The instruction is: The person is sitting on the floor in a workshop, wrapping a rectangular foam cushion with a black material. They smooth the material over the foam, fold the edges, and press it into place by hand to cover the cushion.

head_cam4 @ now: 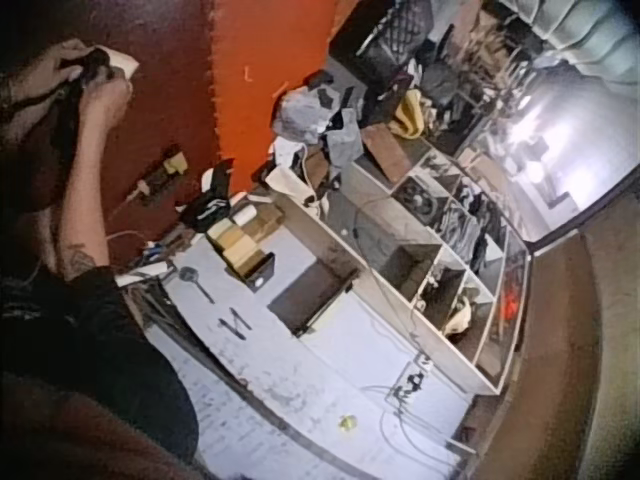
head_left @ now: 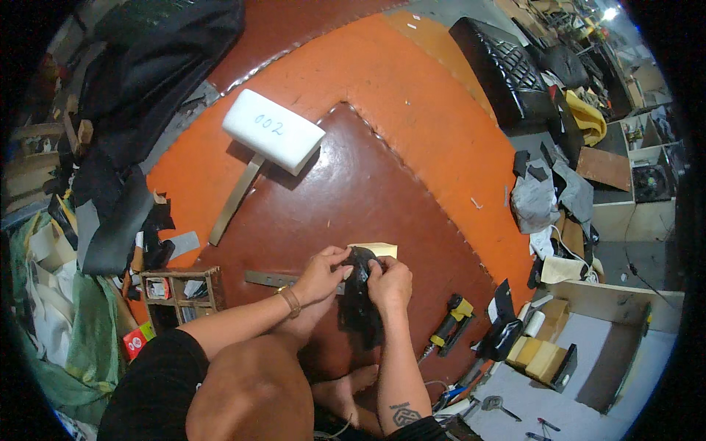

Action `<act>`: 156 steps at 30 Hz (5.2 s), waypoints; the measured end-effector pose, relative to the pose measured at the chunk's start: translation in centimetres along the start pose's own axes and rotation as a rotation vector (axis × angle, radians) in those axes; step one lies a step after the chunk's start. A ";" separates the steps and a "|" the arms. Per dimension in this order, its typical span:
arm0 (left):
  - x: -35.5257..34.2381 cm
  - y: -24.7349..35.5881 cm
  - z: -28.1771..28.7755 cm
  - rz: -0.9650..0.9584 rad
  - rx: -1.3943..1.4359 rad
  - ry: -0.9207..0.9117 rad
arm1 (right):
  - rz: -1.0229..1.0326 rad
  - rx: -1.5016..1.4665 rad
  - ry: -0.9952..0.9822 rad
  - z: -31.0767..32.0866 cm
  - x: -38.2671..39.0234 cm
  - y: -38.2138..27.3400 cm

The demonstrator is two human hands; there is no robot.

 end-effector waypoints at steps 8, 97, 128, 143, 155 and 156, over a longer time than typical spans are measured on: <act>0.2 -0.6 0.0 -0.017 -0.052 0.019 | 0.308 0.110 0.356 -0.8 1.6 0.4; -10.4 2.4 -3.2 -0.029 -0.480 -0.331 | -0.254 -0.327 0.018 -1.6 -5.1 5.4; -2.4 5.3 -6.3 -0.498 -1.062 -0.375 | -0.117 -0.327 0.077 -2.5 1.7 14.2; 2.5 0.6 -6.5 -0.971 -0.884 -0.874 | -0.064 0.167 0.145 -4.8 -1.8 16.4; -8.4 5.5 -5.3 -0.617 -0.766 -0.279 | -0.479 -0.461 -0.124 -2.9 2.6 15.4; -8.5 5.9 -4.5 -0.441 -0.785 -0.270 | -0.643 -0.698 -0.204 -2.1 4.4 14.4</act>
Point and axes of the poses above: each hand's wrist, its own x-axis away from the middle knuckle, its own z-axis out of the back of the hand, y = z × x, the point moved 2 cm from there along -x, towards the middle knuckle, and after that the axes turned 1 degree about z, right-handed, at the moved point
